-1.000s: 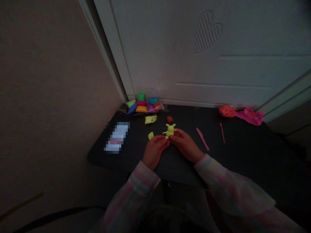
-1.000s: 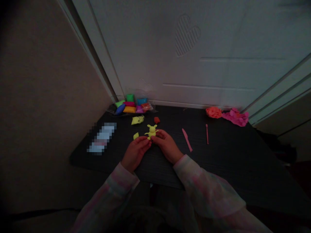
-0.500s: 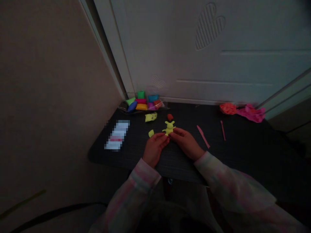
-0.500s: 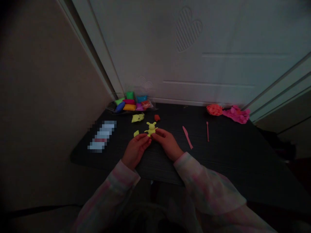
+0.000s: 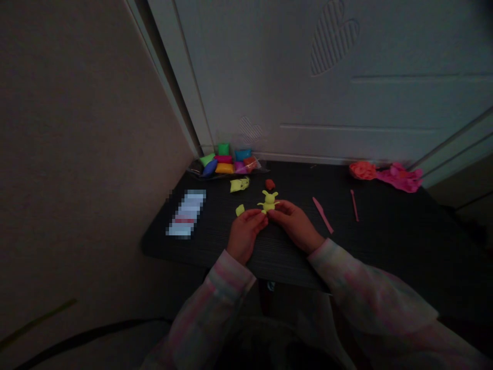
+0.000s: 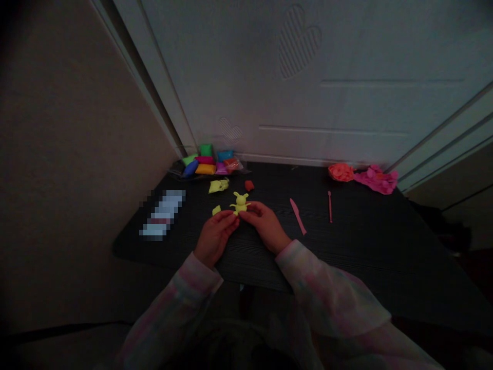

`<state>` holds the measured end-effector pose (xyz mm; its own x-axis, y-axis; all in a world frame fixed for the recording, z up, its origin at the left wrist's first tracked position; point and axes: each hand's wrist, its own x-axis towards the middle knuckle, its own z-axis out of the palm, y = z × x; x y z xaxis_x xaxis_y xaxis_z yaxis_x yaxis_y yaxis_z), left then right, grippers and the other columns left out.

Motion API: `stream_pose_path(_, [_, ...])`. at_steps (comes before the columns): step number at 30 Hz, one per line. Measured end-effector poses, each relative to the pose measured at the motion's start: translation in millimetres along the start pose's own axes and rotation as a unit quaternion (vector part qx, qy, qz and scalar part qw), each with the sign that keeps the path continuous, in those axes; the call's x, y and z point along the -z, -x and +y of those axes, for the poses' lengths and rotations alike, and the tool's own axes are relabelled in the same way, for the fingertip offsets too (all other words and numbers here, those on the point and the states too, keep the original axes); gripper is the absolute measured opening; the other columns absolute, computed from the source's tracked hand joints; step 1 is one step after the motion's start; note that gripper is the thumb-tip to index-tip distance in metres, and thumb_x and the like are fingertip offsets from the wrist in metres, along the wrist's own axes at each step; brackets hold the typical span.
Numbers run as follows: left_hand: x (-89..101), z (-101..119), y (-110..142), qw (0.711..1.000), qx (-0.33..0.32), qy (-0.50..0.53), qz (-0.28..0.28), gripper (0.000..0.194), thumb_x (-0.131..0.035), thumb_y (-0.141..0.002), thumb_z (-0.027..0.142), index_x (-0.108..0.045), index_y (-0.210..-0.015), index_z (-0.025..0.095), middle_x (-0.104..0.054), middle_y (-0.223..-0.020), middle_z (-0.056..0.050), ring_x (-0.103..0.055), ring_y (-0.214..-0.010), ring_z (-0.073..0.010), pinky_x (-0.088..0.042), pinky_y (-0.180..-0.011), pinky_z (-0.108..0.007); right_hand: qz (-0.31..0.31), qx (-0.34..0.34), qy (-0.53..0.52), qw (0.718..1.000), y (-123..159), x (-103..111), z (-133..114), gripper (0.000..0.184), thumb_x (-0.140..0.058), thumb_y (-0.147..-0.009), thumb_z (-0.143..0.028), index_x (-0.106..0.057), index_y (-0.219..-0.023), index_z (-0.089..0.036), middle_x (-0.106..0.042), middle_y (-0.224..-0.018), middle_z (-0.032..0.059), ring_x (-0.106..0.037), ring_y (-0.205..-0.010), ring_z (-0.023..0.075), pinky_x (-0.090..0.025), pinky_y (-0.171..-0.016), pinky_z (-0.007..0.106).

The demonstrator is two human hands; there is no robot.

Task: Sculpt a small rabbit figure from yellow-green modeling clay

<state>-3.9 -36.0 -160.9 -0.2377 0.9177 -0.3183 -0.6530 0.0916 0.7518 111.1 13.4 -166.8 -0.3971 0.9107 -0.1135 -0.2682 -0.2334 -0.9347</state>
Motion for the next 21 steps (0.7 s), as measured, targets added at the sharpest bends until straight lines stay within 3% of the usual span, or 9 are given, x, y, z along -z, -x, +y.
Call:
stream_pose_path(10, [-1.8,-0.9,-0.3,0.999,-0.028,-0.044,0.013,0.011,-0.066,-0.062,0.012,-0.06,-0.071,0.011,-0.063,-0.067,-0.002,-0.06,-0.061,-0.0092,-0.048,-0.07,-0.026,0.006,-0.013,-0.007,1.0,0.3,-1.3,-1.7,0.023,-0.072,-0.057,-0.023,-0.06,-0.076,-0.019,-0.064,-0.077,-0.003,-0.058,-0.072,0.0107,-0.043,-0.076,0.027])
stream_pose_path(16, [-3.7,-1.2,3.3,0.984,-0.124,-0.123,0.044,0.025,-0.069,-0.058,0.01,-0.061,-0.081,0.016,-0.063,-0.074,-0.001,-0.058,-0.068,-0.0116,-0.046,-0.068,-0.025,0.021,-0.031,-0.047,0.998,0.3,-3.3,-4.0,0.024,-0.072,-0.057,-0.028,-0.058,-0.074,-0.019,-0.062,-0.076,-0.0028,-0.058,-0.071,0.0092,-0.044,-0.074,0.025])
stream_pose_path(18, [-3.2,-3.0,4.4,0.966,-0.181,-0.18,0.05,0.027,-0.069,-0.058,0.01,-0.063,-0.082,0.018,-0.062,-0.081,-0.002,-0.058,-0.073,-0.0121,-0.045,-0.069,-0.023,0.017,-0.034,-0.054,0.998,1.1,-4.0,-4.8,0.022,-0.072,-0.057,-0.027,-0.058,-0.073,-0.019,-0.062,-0.076,-0.0028,-0.057,-0.071,0.0085,-0.044,-0.074,0.024])
stream_pose_path(21, [-0.2,-6.3,4.8,0.91,-0.278,-0.303,0.047,0.019,-0.067,-0.063,0.017,-0.065,-0.081,0.021,-0.062,-0.086,-0.003,-0.057,-0.074,-0.0136,-0.044,-0.07,-0.024,0.007,-0.035,-0.058,0.998,2.1,-4.1,-4.3,0.021,-0.072,-0.058,-0.025,-0.059,-0.073,-0.019,-0.063,-0.075,-0.0031,-0.057,-0.071,0.0076,-0.044,-0.073,0.023])
